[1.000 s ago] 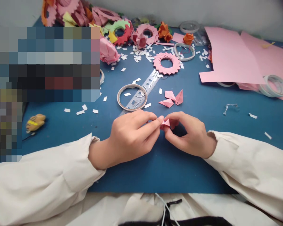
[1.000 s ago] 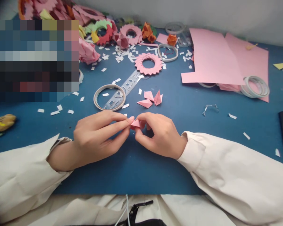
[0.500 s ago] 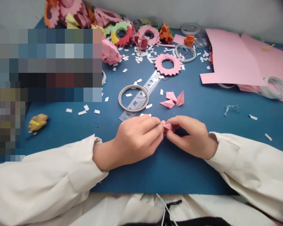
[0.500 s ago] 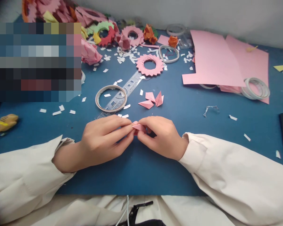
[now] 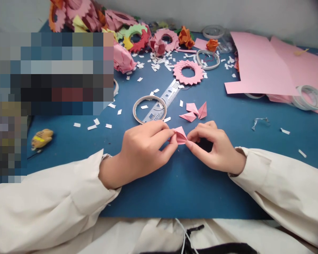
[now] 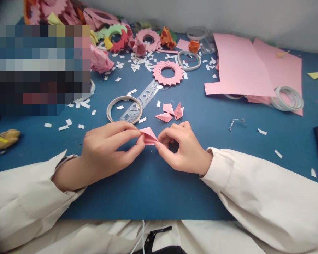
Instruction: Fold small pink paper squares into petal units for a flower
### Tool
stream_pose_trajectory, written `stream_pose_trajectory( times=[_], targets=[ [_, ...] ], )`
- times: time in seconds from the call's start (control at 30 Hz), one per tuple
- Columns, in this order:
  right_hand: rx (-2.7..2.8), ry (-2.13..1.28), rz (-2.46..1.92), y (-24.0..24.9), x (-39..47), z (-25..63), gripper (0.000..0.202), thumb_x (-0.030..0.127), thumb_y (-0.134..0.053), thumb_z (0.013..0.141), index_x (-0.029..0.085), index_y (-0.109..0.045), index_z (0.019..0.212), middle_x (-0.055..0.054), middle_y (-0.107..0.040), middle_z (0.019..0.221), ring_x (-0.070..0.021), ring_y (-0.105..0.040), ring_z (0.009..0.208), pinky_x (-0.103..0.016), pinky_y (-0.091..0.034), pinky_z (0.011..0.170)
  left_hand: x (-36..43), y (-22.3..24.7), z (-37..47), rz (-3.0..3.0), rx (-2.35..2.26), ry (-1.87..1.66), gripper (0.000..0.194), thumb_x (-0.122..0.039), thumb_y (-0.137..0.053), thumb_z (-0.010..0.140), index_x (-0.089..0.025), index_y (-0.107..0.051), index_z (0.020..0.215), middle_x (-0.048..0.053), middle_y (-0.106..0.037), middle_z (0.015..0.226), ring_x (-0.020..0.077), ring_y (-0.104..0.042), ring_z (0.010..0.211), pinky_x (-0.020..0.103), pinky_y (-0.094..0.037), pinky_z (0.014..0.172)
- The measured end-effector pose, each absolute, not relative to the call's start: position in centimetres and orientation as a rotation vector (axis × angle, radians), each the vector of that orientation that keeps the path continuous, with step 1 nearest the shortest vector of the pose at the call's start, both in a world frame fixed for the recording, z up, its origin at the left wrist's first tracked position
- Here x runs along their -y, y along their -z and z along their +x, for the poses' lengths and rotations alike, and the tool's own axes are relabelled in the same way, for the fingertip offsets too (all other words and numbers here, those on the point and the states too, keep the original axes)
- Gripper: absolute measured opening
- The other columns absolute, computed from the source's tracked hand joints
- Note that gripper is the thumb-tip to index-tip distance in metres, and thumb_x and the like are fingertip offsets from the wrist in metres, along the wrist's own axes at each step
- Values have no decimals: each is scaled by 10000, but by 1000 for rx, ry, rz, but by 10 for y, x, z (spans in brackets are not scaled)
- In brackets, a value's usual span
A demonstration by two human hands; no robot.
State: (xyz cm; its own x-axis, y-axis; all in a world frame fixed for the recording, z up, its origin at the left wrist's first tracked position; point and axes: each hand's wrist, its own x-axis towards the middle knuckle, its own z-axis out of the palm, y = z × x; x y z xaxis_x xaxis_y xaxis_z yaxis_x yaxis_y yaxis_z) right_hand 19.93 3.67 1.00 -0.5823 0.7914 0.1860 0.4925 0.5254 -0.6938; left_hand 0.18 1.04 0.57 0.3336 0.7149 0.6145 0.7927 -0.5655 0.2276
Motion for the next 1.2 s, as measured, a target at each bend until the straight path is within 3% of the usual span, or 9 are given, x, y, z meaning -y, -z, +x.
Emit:
stream_pose_trajectory(
  times=[0.27,0.5,0.7,0.83,0.93,1.07,1.2],
  targets=[
    [2297,-785,-1026,-7,-36,198,40,179,-571,812,185,-590,777,41,-582,633,-96,-488,609,-301,-323,716,-8,-3,1,-2555,1373,1077,77,-163,-593,785,-170,-651,836,19,-683,808,124,-633,698,221,-484,624],
    [2332,-710,-1012,-3,-37,198,85,211,-571,840,185,-572,759,41,-556,621,-94,-463,608,-278,-330,698,-6,-2,1,-2598,1303,1069,38,-143,-604,785,-159,-637,777,17,-670,763,126,-630,686,219,-483,636],
    [2324,-667,-973,-3,-37,198,109,184,-576,827,184,-554,721,46,-535,586,-89,-449,579,-264,-335,673,-7,-7,6,-2754,1658,1244,133,-108,-585,790,-159,-654,892,-20,-628,707,74,-558,615,175,-443,590],
    [2396,-608,-934,-3,-36,198,129,197,-557,825,181,-542,698,46,-528,578,-82,-425,544,-286,-322,673,-8,-8,7,-2797,1713,1301,117,-97,-580,789,-166,-674,799,-33,-612,656,64,-542,592,170,-415,570],
    [2458,-488,-929,-2,-35,199,57,219,-553,831,167,-570,847,32,-532,629,-97,-459,585,-304,-321,685,-8,-6,6,-2836,1683,1229,126,-95,-579,779,-169,-681,784,-40,-562,595,68,-515,552,184,-388,536],
    [2527,-379,-862,0,-37,200,305,218,-518,868,170,-501,1169,-17,-596,809,-136,-540,733,-312,-345,717,-8,-5,6,-2788,1633,1154,126,-116,-582,777,-166,-620,668,-55,-490,541,66,-464,507,194,-351,505],
    [2555,-335,-823,1,-38,199,170,201,-499,876,179,-549,1038,-18,-610,816,-139,-553,735,-321,-346,719,-8,-6,6,-2752,1650,1101,172,-172,-587,791,-166,-548,623,-55,-474,538,72,-451,497,208,-340,491]
  ],
)
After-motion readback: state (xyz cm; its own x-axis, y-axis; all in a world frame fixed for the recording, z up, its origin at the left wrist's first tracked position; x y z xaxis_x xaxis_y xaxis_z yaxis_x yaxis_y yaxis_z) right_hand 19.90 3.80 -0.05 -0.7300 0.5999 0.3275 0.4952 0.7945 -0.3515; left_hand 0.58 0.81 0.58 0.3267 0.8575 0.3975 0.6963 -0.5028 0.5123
